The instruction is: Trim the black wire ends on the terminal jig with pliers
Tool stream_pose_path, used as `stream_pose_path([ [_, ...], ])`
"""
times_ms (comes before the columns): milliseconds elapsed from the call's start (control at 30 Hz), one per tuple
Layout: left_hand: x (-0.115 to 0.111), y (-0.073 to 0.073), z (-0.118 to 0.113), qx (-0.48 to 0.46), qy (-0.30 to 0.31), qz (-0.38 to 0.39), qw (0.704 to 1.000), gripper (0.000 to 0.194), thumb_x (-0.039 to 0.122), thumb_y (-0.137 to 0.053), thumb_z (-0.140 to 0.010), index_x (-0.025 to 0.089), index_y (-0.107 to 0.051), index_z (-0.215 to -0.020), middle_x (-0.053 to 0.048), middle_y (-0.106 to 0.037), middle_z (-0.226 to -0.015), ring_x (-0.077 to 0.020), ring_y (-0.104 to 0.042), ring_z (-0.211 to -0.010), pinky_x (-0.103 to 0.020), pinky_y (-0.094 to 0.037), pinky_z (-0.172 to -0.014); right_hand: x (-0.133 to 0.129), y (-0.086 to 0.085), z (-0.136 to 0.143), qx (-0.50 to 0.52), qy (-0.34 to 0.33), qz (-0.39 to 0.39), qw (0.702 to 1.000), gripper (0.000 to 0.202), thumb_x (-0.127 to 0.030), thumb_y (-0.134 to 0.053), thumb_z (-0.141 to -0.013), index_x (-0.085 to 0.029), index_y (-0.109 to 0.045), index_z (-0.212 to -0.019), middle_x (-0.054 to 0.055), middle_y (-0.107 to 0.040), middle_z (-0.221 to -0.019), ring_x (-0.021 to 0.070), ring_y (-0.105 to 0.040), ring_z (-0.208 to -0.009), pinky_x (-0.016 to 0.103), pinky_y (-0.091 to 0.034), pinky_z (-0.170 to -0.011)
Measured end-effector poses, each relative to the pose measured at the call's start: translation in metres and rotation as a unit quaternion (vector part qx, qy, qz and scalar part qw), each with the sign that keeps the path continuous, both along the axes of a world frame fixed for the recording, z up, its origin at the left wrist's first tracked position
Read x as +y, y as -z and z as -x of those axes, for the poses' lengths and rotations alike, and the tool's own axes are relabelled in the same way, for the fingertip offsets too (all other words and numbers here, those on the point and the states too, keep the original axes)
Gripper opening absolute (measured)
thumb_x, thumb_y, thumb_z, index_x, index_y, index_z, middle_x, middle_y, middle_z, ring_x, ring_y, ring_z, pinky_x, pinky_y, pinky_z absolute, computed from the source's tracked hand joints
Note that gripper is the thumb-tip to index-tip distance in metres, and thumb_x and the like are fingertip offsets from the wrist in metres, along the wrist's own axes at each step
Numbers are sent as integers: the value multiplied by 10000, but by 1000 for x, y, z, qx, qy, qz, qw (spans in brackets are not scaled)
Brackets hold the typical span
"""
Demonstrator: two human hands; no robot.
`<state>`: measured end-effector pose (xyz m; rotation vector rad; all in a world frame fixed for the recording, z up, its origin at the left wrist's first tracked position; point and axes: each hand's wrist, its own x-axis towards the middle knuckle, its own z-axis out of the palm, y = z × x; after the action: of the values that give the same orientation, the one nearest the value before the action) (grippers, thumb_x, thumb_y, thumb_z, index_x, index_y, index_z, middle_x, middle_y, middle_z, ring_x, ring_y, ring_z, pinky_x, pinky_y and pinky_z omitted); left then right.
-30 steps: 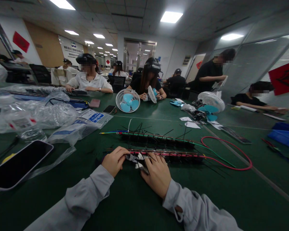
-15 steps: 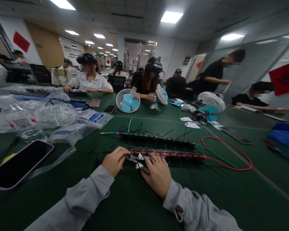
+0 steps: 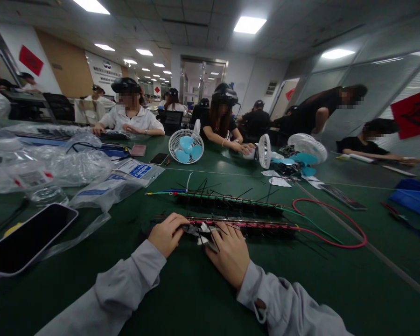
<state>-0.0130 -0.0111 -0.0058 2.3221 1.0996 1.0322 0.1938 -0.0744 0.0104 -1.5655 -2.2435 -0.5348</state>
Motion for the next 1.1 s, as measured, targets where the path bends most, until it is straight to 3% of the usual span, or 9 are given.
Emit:
stream_pose_path([
  [433,0,0,-1,1,5,-19,1000,269,46,-474,-795,201,-605,-971,-29,-599,-1012,-80,-595,-624,-163,-500,-538,1,4,-2,-7,-31,-6,999,189,-306,-617,-726,-182,-567,-861,111,-595,-1045,235,-526,-945,353,-385,-800],
  [1100,-2,-1,-2,8,-5,-18,1000,266,48,-492,-784,203,-610,-965,-22,-598,-1013,-57,-558,-540,-162,-484,-525,1,11,-3,7,-23,12,1000,142,-307,-599,-721,-184,-582,-789,84,-597,-945,209,-533,-877,325,-414,-776],
])
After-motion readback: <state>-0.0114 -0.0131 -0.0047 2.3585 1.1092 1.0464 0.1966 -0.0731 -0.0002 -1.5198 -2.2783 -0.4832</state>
